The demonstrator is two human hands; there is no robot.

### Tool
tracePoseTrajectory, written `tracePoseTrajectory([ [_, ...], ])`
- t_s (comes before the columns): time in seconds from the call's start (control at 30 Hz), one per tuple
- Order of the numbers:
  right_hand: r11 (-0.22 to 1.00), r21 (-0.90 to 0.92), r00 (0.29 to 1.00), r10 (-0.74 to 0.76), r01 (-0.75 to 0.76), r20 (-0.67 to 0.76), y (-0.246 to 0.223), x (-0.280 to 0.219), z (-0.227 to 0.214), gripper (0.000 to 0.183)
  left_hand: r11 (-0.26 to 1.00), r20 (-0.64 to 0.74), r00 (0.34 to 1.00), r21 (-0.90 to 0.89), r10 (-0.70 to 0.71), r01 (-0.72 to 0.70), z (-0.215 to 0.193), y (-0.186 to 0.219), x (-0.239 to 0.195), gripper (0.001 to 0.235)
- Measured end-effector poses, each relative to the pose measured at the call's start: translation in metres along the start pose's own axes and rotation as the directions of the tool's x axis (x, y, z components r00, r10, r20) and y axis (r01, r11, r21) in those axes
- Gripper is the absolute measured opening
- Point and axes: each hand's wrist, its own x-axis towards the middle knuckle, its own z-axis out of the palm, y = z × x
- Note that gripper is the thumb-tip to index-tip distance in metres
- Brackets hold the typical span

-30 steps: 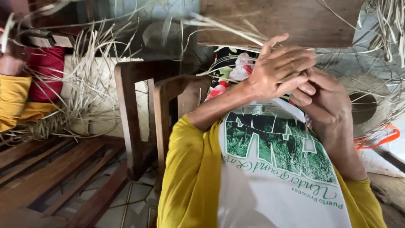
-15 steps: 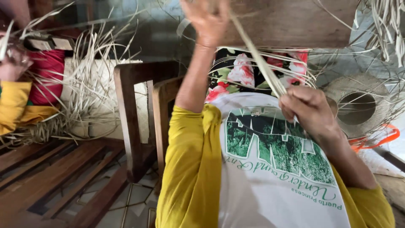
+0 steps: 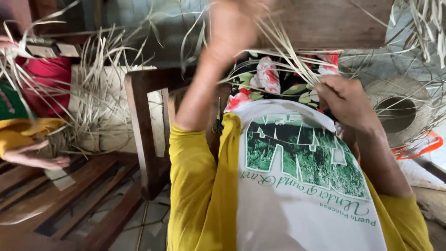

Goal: A person is rapidly weaving long, thin fibers together to create a handcrafted item, using their hands and occasionally a small wooden guide.

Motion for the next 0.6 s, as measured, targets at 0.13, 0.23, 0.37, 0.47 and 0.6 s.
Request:
tracePoseTrajectory([
  [0.13, 0.972, -0.232, 0.996, -0.056, 0.039, -0.067, -0.014, 0.020, 0.009, 0.041, 0.972, 0.598, 0.780, 0.002, 0.186, -0.234, 0.056, 0.039, -0.025, 0.079],
  [0.23, 0.935, -0.346, 0.969, -0.155, 0.080, -0.194, 0.017, 0.022, 0.018, 0.043, 0.971, 0.500, 0.841, -0.007, 0.210, -0.238, 0.086, 0.023, -0.053, 0.064],
  [0.37, 0.960, -0.252, 0.956, -0.180, 0.120, -0.230, -0.005, 0.023, 0.018, 0.047, 0.940, 0.328, 0.913, 0.151, 0.245, -0.306, 0.112, 0.010, -0.066, 0.056],
  [0.47, 0.979, -0.079, 0.959, -0.201, 0.188, -0.199, -0.021, 0.023, 0.015, 0.044, 0.909, 0.154, 0.945, 0.266, 0.288, -0.320, 0.129, -0.013, -0.072, 0.037],
  [0.6, 0.953, 0.054, 0.955, -0.298, 0.298, -0.006, -0.046, 0.014, 0.008, 0.029, 0.918, 0.038, 0.953, 0.261, 0.300, -0.299, 0.131, -0.039, -0.065, 0.046],
])
